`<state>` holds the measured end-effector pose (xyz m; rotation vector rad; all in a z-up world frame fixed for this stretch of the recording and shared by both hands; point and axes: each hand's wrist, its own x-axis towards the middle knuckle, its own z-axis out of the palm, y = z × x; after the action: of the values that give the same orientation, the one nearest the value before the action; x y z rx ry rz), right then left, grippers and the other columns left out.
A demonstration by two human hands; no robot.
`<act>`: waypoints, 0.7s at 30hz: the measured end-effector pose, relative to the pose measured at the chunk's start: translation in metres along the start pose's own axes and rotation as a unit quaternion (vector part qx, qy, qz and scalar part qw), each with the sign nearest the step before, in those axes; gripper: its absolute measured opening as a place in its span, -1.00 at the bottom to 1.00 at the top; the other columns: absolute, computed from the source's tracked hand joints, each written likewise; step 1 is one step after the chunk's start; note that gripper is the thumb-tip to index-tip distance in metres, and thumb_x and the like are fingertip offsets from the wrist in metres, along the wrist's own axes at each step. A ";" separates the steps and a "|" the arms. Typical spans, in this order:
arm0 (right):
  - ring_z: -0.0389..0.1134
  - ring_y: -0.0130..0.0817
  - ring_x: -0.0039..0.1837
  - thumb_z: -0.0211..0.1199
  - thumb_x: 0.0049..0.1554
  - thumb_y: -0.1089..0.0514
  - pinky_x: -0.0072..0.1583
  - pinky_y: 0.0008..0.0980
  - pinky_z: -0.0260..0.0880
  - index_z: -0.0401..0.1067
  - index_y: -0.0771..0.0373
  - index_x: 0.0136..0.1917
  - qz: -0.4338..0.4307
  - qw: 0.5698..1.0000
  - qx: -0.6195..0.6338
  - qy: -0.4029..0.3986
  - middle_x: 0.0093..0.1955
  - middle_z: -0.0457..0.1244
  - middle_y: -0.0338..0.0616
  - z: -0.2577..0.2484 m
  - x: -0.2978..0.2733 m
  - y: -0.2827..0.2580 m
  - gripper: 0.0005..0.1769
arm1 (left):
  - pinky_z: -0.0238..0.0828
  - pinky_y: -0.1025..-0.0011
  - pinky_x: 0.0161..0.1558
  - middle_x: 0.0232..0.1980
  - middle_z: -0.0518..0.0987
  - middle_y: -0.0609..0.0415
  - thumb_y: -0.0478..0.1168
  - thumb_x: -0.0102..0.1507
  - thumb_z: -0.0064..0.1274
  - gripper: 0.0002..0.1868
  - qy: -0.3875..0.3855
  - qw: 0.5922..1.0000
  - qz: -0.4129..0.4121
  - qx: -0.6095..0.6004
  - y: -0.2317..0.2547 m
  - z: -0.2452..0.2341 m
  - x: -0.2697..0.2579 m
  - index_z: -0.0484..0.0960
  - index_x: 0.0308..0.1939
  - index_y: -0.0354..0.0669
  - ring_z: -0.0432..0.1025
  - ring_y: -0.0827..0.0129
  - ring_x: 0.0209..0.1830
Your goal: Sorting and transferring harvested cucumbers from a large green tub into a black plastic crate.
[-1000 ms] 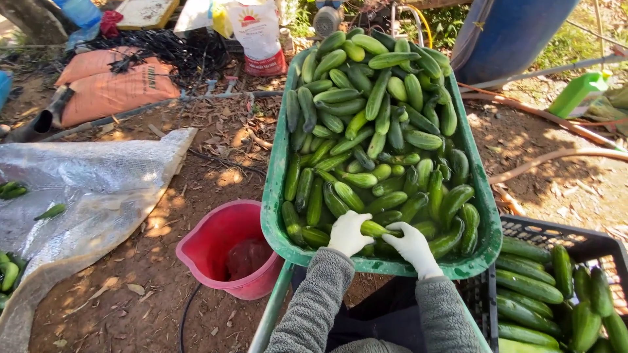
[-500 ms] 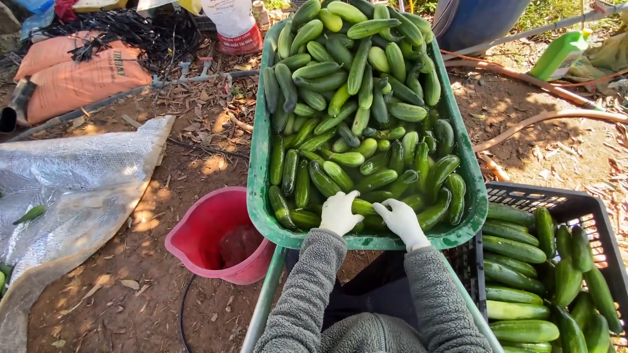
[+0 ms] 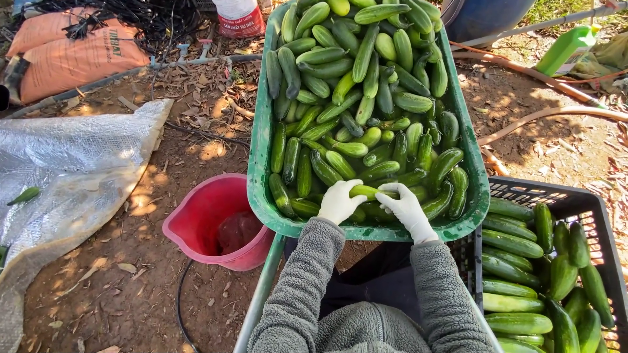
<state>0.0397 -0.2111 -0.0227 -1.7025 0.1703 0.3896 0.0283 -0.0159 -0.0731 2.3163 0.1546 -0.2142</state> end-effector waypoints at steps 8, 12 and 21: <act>0.45 -0.33 -0.27 0.43 0.09 0.03 -0.21 -0.51 0.50 0.52 0.31 0.16 0.005 0.994 -0.108 -0.002 -0.18 0.40 0.09 -0.002 0.013 0.018 -0.56 | 0.39 0.07 0.31 0.20 0.56 0.04 0.23 0.35 -0.06 -0.55 0.043 0.998 0.036 0.028 -0.029 0.024 0.018 0.52 0.29 0.41 0.46 0.04 0.26; 0.48 -0.44 -0.31 0.31 0.13 -0.28 -0.16 -0.47 0.53 0.54 0.17 0.17 0.037 0.971 -0.235 -0.020 -0.28 0.44 -0.11 -0.006 0.024 0.028 -0.44 | 0.36 0.06 0.36 0.30 0.52 0.09 0.16 0.20 0.18 -0.38 0.015 0.997 0.008 0.073 -0.012 0.015 0.007 0.48 0.35 0.40 0.41 0.06 0.34; 0.52 -0.36 -0.10 0.06 0.20 -0.47 0.21 -0.26 0.43 0.52 0.01 0.26 0.025 0.941 -0.338 -0.014 -0.27 0.46 -0.32 -0.005 0.026 0.032 -0.34 | 0.43 0.09 0.27 0.15 0.56 0.11 0.00 0.19 0.23 -0.38 0.006 0.990 0.019 0.138 -0.022 0.027 0.018 0.47 0.35 0.45 0.46 0.09 0.25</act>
<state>0.0541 -0.2182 -0.0605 -2.3715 0.0585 0.5517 0.0387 -0.0198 -0.1105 2.5937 0.0913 -0.2139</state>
